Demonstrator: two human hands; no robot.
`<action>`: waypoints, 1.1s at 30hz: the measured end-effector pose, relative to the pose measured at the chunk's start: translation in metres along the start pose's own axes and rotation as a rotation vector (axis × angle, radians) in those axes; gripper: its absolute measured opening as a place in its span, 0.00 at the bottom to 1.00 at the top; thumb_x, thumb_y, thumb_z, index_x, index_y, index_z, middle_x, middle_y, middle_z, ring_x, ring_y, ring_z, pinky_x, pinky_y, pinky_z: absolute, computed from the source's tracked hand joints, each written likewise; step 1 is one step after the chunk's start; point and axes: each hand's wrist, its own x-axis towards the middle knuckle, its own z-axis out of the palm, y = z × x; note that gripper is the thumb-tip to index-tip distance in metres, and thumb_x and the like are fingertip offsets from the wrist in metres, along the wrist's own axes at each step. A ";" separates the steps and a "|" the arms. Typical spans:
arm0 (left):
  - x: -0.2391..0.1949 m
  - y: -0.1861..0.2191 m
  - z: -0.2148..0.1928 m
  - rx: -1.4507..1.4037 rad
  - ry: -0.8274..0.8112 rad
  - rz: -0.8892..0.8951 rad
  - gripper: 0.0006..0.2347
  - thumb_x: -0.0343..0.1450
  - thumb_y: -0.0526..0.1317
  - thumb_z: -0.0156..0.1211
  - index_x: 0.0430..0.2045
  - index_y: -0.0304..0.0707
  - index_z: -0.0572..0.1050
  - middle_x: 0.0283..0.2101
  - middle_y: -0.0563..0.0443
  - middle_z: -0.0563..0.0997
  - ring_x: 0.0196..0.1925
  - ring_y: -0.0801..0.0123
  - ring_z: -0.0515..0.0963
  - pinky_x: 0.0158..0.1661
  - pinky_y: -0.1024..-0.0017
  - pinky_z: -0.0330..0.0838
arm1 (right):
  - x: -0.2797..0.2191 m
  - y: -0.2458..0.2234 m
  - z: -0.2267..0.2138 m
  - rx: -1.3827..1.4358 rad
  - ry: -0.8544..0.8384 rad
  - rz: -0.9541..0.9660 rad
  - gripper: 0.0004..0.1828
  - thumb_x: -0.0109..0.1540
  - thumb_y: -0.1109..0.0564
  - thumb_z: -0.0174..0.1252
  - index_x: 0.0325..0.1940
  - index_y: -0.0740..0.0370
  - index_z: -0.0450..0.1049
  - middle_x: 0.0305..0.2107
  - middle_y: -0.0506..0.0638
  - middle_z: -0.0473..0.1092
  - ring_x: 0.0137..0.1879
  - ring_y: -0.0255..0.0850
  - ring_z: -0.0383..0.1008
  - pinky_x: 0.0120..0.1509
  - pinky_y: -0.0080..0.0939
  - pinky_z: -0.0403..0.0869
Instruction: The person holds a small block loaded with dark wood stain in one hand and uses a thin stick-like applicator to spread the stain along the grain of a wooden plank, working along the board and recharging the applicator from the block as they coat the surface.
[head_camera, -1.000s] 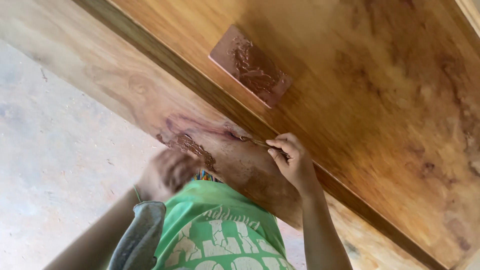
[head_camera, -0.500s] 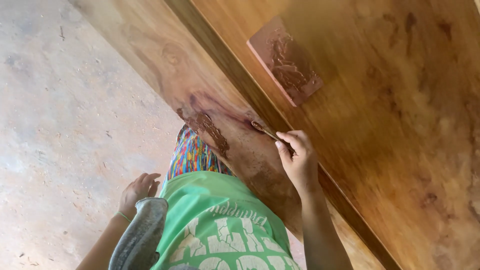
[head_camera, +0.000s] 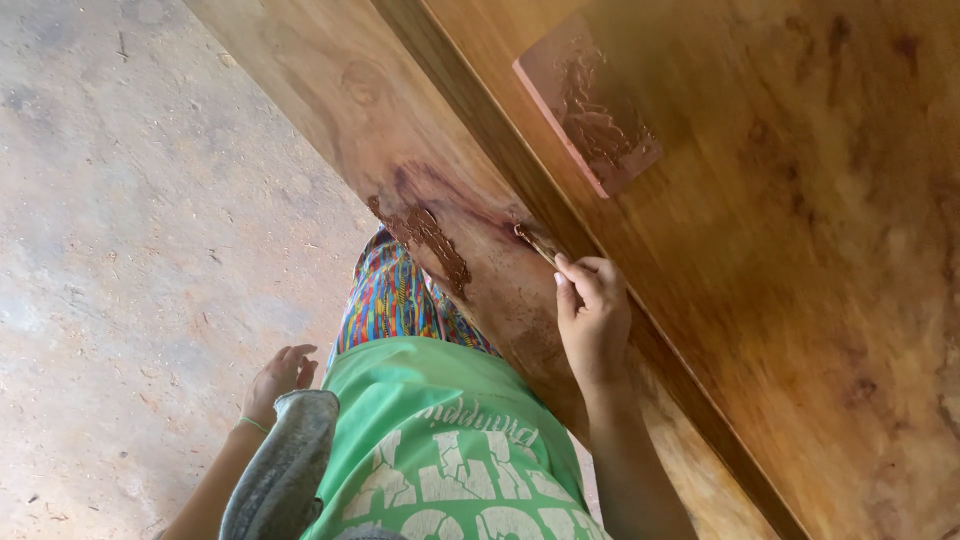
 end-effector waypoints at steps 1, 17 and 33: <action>0.002 -0.001 0.000 0.000 -0.002 0.002 0.14 0.72 0.46 0.59 0.52 0.54 0.74 0.34 0.50 0.81 0.39 0.52 0.86 0.38 0.54 0.83 | -0.003 0.000 0.003 -0.002 0.000 0.002 0.13 0.63 0.60 0.64 0.50 0.49 0.82 0.37 0.47 0.71 0.42 0.45 0.75 0.45 0.44 0.77; -0.008 -0.033 0.024 -0.024 -0.064 -0.095 0.16 0.71 0.48 0.58 0.54 0.57 0.73 0.37 0.52 0.81 0.43 0.52 0.86 0.44 0.53 0.83 | -0.016 -0.022 -0.005 0.075 0.002 0.118 0.07 0.60 0.61 0.67 0.41 0.53 0.82 0.35 0.44 0.73 0.39 0.40 0.77 0.42 0.36 0.78; -0.008 -0.043 0.050 -0.060 -0.114 -0.196 0.17 0.71 0.50 0.57 0.56 0.64 0.72 0.42 0.55 0.82 0.48 0.55 0.84 0.49 0.53 0.82 | -0.010 -0.004 0.012 0.065 0.015 0.007 0.12 0.62 0.61 0.65 0.50 0.52 0.82 0.37 0.47 0.72 0.43 0.45 0.77 0.47 0.43 0.77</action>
